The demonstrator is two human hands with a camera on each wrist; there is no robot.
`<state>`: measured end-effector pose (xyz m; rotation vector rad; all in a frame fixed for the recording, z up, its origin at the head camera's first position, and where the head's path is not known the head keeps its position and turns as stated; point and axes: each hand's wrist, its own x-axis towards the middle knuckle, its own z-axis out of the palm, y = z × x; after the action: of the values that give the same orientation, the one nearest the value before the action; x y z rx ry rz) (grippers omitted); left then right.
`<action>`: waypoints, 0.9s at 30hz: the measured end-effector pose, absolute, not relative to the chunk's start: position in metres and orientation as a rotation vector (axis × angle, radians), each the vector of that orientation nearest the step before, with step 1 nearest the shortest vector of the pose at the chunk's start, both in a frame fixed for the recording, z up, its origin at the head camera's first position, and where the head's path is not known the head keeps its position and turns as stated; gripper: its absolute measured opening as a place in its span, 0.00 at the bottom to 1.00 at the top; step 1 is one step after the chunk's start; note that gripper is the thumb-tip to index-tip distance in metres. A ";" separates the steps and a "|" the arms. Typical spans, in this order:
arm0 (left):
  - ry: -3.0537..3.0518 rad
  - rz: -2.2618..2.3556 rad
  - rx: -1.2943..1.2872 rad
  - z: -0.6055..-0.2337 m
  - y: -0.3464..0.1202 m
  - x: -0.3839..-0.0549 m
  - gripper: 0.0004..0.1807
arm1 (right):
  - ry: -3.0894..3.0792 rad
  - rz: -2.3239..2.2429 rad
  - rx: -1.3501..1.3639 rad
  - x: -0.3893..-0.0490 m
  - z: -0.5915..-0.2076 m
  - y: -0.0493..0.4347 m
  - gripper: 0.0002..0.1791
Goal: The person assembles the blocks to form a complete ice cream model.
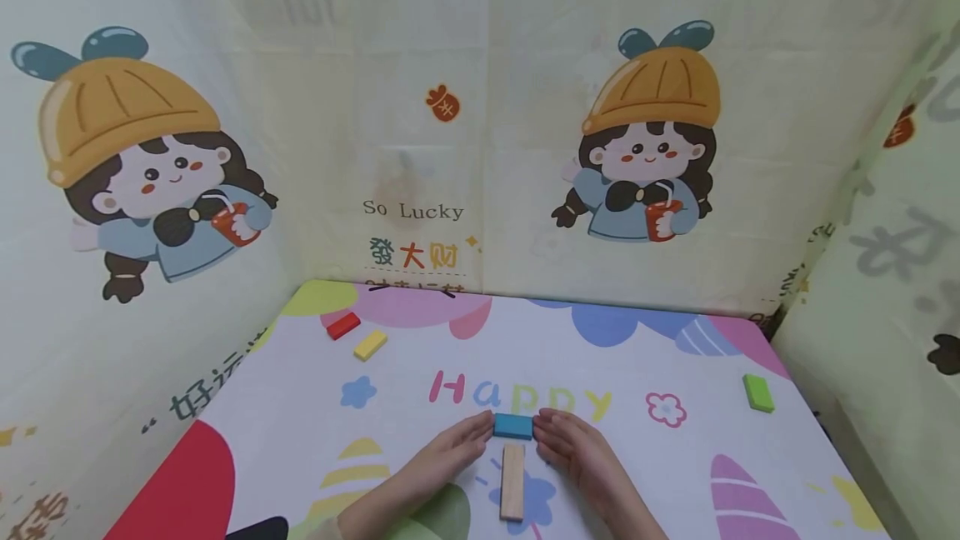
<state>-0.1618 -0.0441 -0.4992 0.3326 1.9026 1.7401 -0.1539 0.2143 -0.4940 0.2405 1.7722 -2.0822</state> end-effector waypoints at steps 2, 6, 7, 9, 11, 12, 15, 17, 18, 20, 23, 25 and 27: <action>1.900 1.739 0.320 -0.499 -0.045 -0.160 0.31 | 1.756 -2.081 0.227 -0.153 -0.495 0.215 0.38; 1.896 1.722 0.309 -0.499 -0.046 -0.158 0.31 | 1.725 -2.081 0.208 -0.150 -0.497 0.218 0.38; 1.894 1.717 0.311 -0.499 -0.046 -0.158 0.31 | 1.720 -2.083 0.204 -0.149 -0.497 0.218 0.39; 1.896 1.705 0.317 -0.500 -0.047 -0.158 0.32 | 1.713 -2.085 0.201 -0.149 -0.497 0.219 0.39; 1.898 1.688 0.317 -0.500 -0.047 -0.158 0.32 | 1.710 -2.084 0.197 -0.149 -0.497 0.219 0.40; 1.900 1.678 0.312 -0.500 -0.047 -0.158 0.33 | 1.708 -2.083 0.195 -0.149 -0.497 0.219 0.41; 1.893 1.663 0.308 -0.501 -0.046 -0.156 0.33 | 1.705 -2.077 0.191 -0.146 -0.496 0.220 0.41; 1.887 1.662 0.307 -0.502 -0.046 -0.154 0.33 | 1.700 -2.072 0.193 -0.144 -0.495 0.220 0.40; 1.883 1.666 0.311 -0.502 -0.045 -0.153 0.33 | 1.698 -2.071 0.198 -0.144 -0.495 0.220 0.40; 1.883 1.673 0.329 -0.503 -0.045 -0.152 0.33 | 1.698 -2.070 0.209 -0.142 -0.495 0.220 0.39; 1.902 1.659 0.339 -0.503 -0.044 -0.149 0.33 | 1.694 -2.073 0.237 -0.141 -0.496 0.220 0.39; 1.915 1.644 0.345 -0.504 -0.043 -0.147 0.33 | 1.700 -2.069 0.245 -0.139 -0.496 0.220 0.39; 1.921 1.638 0.347 -0.505 -0.043 -0.145 0.33 | 1.704 -2.065 0.246 -0.137 -0.498 0.221 0.39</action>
<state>-0.1454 -0.0427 -0.5045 0.3469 1.9207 1.6382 -0.1373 0.2205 -0.4977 0.2461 1.7044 -2.0653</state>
